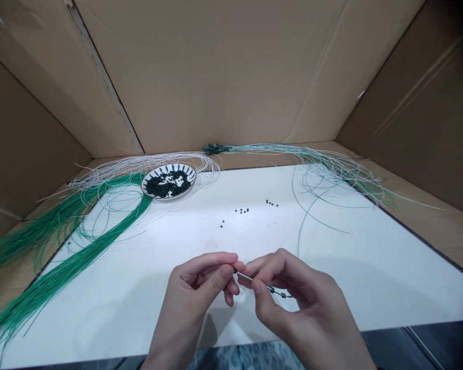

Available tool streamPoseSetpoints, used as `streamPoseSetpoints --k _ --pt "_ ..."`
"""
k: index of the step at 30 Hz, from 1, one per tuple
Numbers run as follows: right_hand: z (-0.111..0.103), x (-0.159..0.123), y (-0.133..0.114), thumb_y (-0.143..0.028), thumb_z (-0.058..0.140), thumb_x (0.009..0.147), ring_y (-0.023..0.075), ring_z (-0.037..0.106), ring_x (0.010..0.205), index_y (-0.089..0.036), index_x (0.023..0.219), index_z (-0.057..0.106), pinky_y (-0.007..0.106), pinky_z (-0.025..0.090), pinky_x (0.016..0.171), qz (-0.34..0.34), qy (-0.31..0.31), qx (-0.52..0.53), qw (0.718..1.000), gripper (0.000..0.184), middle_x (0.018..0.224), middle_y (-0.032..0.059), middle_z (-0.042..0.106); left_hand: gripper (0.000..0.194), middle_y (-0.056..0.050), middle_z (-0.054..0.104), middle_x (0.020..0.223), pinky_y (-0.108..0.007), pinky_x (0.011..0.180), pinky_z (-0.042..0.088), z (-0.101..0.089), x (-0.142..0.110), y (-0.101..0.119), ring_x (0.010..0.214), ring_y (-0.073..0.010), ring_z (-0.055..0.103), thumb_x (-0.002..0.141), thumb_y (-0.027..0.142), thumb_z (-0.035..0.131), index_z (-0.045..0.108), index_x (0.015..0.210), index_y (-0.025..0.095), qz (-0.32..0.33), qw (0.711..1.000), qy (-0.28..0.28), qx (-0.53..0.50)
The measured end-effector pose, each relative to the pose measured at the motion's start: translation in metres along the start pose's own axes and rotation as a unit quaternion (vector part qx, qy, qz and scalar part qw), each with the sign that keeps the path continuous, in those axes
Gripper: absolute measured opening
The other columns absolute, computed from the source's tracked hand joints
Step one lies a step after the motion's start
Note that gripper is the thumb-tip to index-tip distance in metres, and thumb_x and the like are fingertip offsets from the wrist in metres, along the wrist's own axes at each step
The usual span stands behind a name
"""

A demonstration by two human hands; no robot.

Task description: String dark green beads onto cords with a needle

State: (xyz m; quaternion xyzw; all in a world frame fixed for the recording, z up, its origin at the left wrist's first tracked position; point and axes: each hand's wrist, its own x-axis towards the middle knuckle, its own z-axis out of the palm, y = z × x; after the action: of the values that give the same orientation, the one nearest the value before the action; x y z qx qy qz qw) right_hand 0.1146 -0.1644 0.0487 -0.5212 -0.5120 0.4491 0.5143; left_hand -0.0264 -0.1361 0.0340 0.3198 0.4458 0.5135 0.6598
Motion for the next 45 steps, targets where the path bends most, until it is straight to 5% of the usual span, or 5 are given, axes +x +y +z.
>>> streamPoseSetpoints --k 5,19,34,45 --pt "0.000 0.000 -0.001 -0.016 0.065 0.076 0.0208 0.076 0.088 -0.024 0.067 0.056 0.027 0.057 0.080 0.003 -0.011 0.008 1.000 0.015 0.073 -0.0010 0.074 0.007 -0.003 0.076 0.059 -0.016 0.049 0.048 -0.001 -0.002 0.000 0.048 -0.0080 0.060 0.067 0.024 0.089 0.084 0.071 0.022 0.007 1.000 -0.005 0.015" --pt "0.003 -0.002 0.002 -0.014 0.063 0.077 0.0156 0.073 0.071 -0.025 0.068 0.057 0.023 0.060 0.071 -0.074 0.030 -0.029 0.996 0.015 0.067 -0.0035 0.074 0.023 0.001 0.069 0.048 -0.018 0.050 0.049 0.011 -0.006 -0.002 0.044 -0.0077 0.056 0.055 0.037 0.095 0.084 0.068 0.022 -0.024 0.998 0.040 -0.041" --pt "0.010 -0.006 0.006 -0.017 0.065 0.083 0.0164 0.073 0.072 -0.024 0.073 0.058 0.028 0.061 0.078 -0.129 0.075 -0.074 0.986 0.014 0.081 -0.0001 0.076 0.025 0.001 0.076 0.062 -0.017 0.056 0.055 0.020 -0.009 -0.008 0.047 -0.0062 0.058 0.054 0.035 0.096 0.082 0.070 0.021 -0.010 0.992 0.073 -0.106" --pt "0.009 -0.003 0.008 -0.015 0.065 0.081 0.0154 0.073 0.071 -0.024 0.072 0.059 0.027 0.060 0.076 -0.090 0.068 -0.038 0.993 0.014 0.081 -0.0021 0.076 0.025 0.000 0.077 0.063 -0.016 0.054 0.055 0.022 -0.009 -0.008 0.048 -0.0064 0.059 0.052 0.034 0.097 0.082 0.068 0.021 -0.003 0.992 0.077 -0.101"
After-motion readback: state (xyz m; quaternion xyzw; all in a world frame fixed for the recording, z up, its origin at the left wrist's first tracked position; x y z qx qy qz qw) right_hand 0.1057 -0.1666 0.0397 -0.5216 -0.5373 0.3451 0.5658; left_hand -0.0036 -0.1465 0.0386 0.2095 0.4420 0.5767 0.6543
